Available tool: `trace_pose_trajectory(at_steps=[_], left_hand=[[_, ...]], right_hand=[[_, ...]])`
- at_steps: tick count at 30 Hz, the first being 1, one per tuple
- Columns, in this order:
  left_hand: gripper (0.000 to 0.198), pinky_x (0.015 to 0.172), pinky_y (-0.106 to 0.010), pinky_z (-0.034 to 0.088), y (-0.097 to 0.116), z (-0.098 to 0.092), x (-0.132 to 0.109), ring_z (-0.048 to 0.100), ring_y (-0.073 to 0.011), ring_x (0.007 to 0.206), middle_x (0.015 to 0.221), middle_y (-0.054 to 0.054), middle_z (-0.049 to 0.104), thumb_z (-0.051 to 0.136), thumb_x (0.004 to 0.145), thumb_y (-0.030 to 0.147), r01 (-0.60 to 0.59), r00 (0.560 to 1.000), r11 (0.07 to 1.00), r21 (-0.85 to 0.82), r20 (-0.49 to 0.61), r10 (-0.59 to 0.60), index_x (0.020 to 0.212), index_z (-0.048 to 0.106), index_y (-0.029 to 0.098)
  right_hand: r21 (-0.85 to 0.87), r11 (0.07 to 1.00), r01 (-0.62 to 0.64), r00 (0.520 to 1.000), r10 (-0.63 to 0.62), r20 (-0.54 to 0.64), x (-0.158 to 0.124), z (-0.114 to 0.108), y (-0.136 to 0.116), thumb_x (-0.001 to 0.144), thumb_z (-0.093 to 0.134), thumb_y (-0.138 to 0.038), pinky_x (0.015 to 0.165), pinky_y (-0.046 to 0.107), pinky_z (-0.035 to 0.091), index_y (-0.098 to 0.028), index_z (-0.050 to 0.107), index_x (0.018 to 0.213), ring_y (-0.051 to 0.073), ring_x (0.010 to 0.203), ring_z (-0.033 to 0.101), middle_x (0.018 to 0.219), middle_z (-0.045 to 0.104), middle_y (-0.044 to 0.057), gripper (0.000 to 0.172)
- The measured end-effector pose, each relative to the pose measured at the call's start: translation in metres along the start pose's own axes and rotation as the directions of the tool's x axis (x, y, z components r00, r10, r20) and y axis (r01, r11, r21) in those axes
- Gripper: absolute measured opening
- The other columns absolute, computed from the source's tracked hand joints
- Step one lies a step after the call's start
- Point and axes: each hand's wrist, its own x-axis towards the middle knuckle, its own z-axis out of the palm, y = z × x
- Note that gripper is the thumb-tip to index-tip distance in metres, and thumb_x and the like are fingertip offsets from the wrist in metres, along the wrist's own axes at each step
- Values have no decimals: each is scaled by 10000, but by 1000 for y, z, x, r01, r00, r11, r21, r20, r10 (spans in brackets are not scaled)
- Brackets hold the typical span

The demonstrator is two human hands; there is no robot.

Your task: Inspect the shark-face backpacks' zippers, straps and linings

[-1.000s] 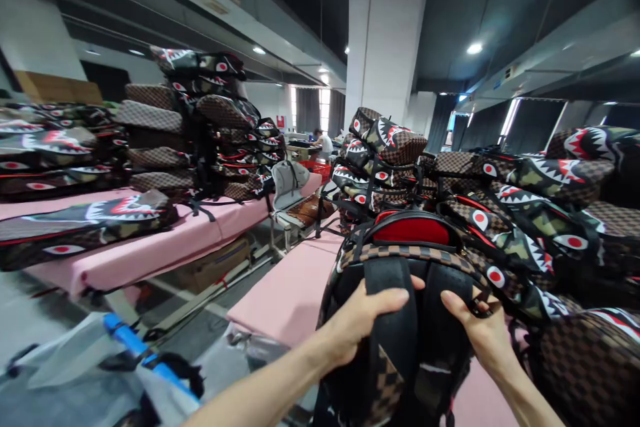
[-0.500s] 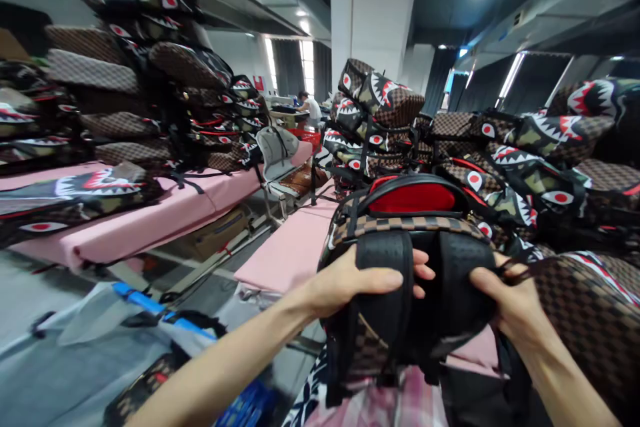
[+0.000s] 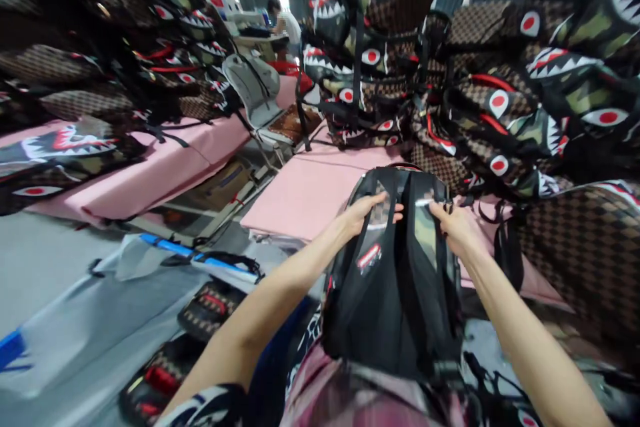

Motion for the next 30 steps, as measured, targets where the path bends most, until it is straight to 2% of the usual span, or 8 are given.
trace_pose_trajectory(at_steps=[4,8,11,13,16,18,22,30], left_hand=[[434,743,-332,520,-64,-41,3,655,-234,848,1032,-214,641,377,910,399,-82,997,997,-15,-7,81,997,590,31],[531,777,-357,515,-78,-44,-9,651,-249,870,1046,-208,638,391,866,523,-80,997,997,21,8,80,998,604,55],[614,758,-319,516,-85,-43,-22,656,-225,828,966,-194,663,412,816,608,-106,989,993,58,-98,111,989,610,54],[585,715,-306,520,-94,-44,-33,657,-229,811,930,-173,669,533,757,596,-135,975,983,127,-158,155,986,606,63],[494,660,-280,510,-105,-46,-47,658,-230,795,868,-116,670,731,648,435,-175,958,965,194,-194,213,981,588,98],[465,630,-259,492,-108,-48,-51,653,-201,720,785,-93,671,760,624,382,-161,965,974,160,-182,189,955,585,106],[457,594,-252,470,-102,-55,-51,626,-172,605,693,-91,671,771,595,402,-132,981,987,89,-130,143,887,594,98],[485,507,-204,436,-88,-75,-58,608,-148,541,646,-60,645,789,554,429,-132,987,987,95,-80,140,850,605,92]], right_hand=[[-74,986,-149,988,152,36,-40,-4,66,630,657,-505,347,198,232,-192,419,548,59,383,292,437,339,-88,402],[-163,975,-149,988,153,10,-51,-11,84,685,609,-515,392,213,277,-188,460,595,82,407,335,449,384,-77,371],[-232,969,-85,996,85,-11,-48,-15,81,692,612,-499,557,273,408,-149,594,742,172,621,537,648,598,24,355],[-382,924,7,998,-31,-56,-49,-16,75,717,600,-476,668,327,433,-139,626,942,238,805,578,868,646,90,406],[-719,686,112,951,-285,-124,-61,-12,64,792,534,-460,667,366,445,-156,530,1188,277,869,588,1064,602,141,499],[-786,590,183,933,-356,-49,-70,-5,55,827,498,-462,650,355,458,-171,507,1196,265,855,603,1070,603,130,471],[-655,624,426,903,-337,266,-70,12,43,864,475,-422,698,313,469,-212,518,1108,210,857,617,1004,639,66,325],[-477,467,745,668,-510,543,-17,32,40,868,526,-312,774,354,391,-205,590,963,205,861,568,929,648,53,157]])
